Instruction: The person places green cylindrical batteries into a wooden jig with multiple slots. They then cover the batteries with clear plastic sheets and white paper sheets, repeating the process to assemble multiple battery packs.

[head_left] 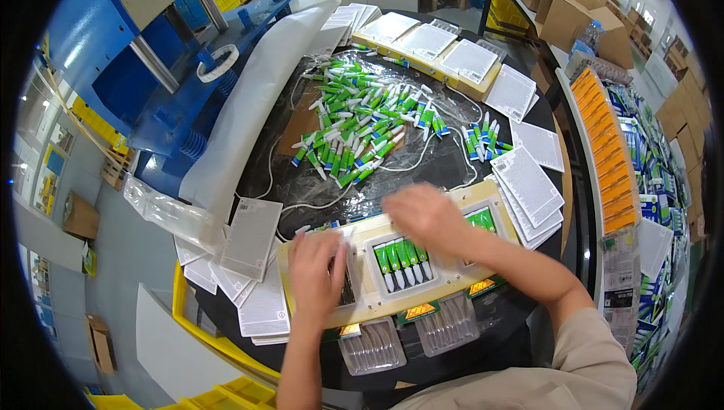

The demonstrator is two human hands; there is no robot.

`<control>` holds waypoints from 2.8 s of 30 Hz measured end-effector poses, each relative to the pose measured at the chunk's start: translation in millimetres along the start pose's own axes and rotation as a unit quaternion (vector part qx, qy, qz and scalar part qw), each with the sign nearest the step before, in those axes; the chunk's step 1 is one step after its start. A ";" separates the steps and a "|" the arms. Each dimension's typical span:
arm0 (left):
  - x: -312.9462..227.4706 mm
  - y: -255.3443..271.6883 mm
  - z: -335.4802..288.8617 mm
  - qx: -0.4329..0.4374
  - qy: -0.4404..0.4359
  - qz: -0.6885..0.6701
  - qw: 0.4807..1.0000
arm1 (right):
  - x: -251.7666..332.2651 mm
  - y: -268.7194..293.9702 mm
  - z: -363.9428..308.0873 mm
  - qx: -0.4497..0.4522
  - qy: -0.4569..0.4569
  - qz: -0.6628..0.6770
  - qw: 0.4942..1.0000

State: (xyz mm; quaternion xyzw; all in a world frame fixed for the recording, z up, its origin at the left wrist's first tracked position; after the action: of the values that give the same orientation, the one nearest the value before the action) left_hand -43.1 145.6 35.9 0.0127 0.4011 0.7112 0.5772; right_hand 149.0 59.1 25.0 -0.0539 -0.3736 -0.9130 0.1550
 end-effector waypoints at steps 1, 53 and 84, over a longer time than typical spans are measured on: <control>12.7 -13.9 20.0 -0.008 0.000 -0.002 1.000 | -21.8 -6.9 13.4 -0.005 -0.026 -0.010 1.000; 9.0 30.6 -71.5 0.071 0.138 -0.110 0.982 | 147.8 -38.2 -21.9 0.114 0.047 0.006 0.992; 127.5 -102.8 93.9 0.143 0.195 -0.042 0.969 | 135.3 -33.9 0.3 0.016 0.276 0.051 0.960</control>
State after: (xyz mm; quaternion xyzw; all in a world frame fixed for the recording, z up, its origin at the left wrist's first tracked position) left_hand 42.9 305.0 -17.3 -0.0605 0.6035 0.6102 0.5096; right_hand 10.0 49.3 31.6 0.1834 -0.3273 -0.8773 0.2992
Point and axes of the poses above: each hand's wrist, its own z-axis towards the middle knuckle, its own y-axis out of the back of the hand, x = y × z, the point moved 6 cm from there along z, towards the middle knuckle, and after that the axes turned 15 degrees about -x, right-handed, at the moved point
